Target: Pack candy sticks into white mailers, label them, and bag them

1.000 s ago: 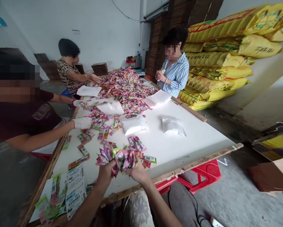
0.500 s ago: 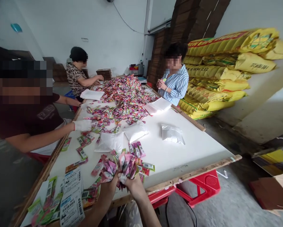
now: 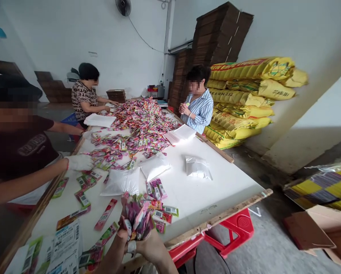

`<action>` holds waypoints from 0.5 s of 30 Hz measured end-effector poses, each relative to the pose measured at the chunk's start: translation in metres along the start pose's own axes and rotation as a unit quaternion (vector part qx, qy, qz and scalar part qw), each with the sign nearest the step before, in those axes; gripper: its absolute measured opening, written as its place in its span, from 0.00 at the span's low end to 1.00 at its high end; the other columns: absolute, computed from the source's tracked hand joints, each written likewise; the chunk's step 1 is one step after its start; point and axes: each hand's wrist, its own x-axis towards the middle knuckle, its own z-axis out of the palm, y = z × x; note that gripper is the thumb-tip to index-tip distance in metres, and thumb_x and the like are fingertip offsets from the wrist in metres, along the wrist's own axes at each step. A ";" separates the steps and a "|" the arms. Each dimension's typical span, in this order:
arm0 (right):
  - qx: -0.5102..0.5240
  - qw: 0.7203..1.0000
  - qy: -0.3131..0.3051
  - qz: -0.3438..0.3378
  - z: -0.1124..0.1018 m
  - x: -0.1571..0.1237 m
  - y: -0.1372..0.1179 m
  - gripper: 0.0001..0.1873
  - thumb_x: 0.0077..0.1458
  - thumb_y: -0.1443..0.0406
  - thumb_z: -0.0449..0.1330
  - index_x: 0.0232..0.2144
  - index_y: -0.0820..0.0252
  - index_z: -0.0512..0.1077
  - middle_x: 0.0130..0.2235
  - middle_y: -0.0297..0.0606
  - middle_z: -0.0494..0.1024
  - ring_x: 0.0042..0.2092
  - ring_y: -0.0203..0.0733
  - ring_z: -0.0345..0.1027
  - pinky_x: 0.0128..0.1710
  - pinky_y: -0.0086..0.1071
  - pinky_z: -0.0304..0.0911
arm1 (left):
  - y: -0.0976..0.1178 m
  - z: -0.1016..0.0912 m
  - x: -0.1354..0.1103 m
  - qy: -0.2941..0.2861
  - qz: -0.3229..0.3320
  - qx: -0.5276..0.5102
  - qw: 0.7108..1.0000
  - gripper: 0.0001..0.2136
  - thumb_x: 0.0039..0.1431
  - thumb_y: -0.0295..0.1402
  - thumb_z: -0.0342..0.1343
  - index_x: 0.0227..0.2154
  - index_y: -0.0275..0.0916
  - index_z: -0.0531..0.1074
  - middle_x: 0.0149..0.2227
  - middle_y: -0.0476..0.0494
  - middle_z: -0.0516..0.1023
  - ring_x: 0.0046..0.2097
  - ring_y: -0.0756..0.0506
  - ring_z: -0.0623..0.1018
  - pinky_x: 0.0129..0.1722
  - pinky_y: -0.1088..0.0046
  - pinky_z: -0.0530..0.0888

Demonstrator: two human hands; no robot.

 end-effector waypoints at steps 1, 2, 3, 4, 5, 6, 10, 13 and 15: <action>-0.021 1.000 0.012 -0.004 -0.003 0.000 0.001 0.28 0.39 0.59 0.69 0.45 0.56 0.71 0.40 0.38 0.77 0.49 0.47 0.67 0.54 0.39 0.61 | 0.000 -0.004 0.001 -0.023 0.007 0.045 0.999 0.40 0.43 0.62 0.48 0.53 0.36 0.67 0.53 0.31 0.70 0.62 0.33 0.58 0.62 0.60 0.52; -0.039 0.999 0.023 -0.009 -0.005 0.000 0.002 0.28 0.39 0.60 0.69 0.46 0.56 0.71 0.41 0.38 0.77 0.50 0.47 0.66 0.55 0.39 0.59 | 0.001 -0.008 0.001 -0.045 0.015 0.098 0.994 0.38 0.46 0.60 0.48 0.54 0.36 0.66 0.55 0.31 0.69 0.63 0.34 0.55 0.63 0.60 0.48; -0.051 0.998 0.028 -0.012 -0.008 -0.001 0.003 0.29 0.39 0.60 0.69 0.46 0.57 0.71 0.42 0.39 0.77 0.51 0.47 0.65 0.56 0.39 0.58 | 0.003 -0.011 0.001 -0.061 0.030 0.161 0.985 0.36 0.49 0.58 0.47 0.54 0.36 0.65 0.56 0.31 0.67 0.64 0.35 0.52 0.63 0.59 0.46; -0.055 0.998 0.031 -0.016 -0.010 -0.002 0.003 0.29 0.39 0.61 0.69 0.46 0.57 0.71 0.44 0.39 0.76 0.51 0.47 0.65 0.56 0.39 0.58 | 0.005 -0.013 0.001 -0.068 0.050 0.226 0.971 0.34 0.51 0.55 0.46 0.55 0.36 0.65 0.58 0.31 0.65 0.65 0.35 0.49 0.63 0.58 0.43; -0.055 0.998 0.034 -0.020 -0.013 -0.003 0.003 0.29 0.39 0.62 0.69 0.47 0.56 0.70 0.45 0.39 0.76 0.51 0.47 0.65 0.56 0.39 0.58 | 0.007 -0.014 0.000 -0.065 0.071 0.278 0.956 0.33 0.52 0.53 0.46 0.56 0.36 0.63 0.59 0.32 0.63 0.66 0.36 0.47 0.63 0.56 0.41; -0.053 0.998 0.034 -0.022 -0.014 -0.005 0.003 0.29 0.39 0.63 0.69 0.47 0.56 0.70 0.47 0.40 0.75 0.51 0.48 0.66 0.55 0.40 0.59 | 0.009 -0.014 -0.001 -0.054 0.091 0.309 0.945 0.32 0.53 0.51 0.46 0.57 0.37 0.62 0.60 0.33 0.61 0.66 0.36 0.44 0.63 0.54 0.39; -0.036 0.997 0.066 -0.005 -0.014 -0.009 0.015 0.27 0.40 0.65 0.68 0.46 0.55 0.71 0.48 0.41 0.74 0.53 0.49 0.64 0.57 0.43 0.57 | 0.013 -0.008 -0.002 -0.049 0.138 0.325 0.934 0.27 0.56 0.44 0.46 0.58 0.41 0.60 0.63 0.37 0.55 0.66 0.37 0.42 0.62 0.54 0.39; 0.016 0.993 0.108 0.037 -0.007 -0.009 0.029 0.26 0.37 0.63 0.68 0.43 0.56 0.72 0.43 0.42 0.77 0.50 0.51 0.67 0.53 0.44 0.61 | 0.011 -0.007 0.001 -0.049 0.150 0.347 0.925 0.26 0.55 0.43 0.48 0.57 0.43 0.61 0.64 0.37 0.54 0.66 0.35 0.46 0.62 0.53 0.39; 0.033 0.991 0.124 0.050 -0.004 -0.006 0.036 0.23 0.35 0.63 0.69 0.39 0.58 0.73 0.36 0.41 0.78 0.46 0.52 0.69 0.49 0.44 0.65 | 0.007 -0.007 0.007 -0.024 0.124 0.346 0.930 0.32 0.51 0.46 0.52 0.59 0.40 0.58 0.63 0.34 0.55 0.65 0.34 0.49 0.63 0.55 0.44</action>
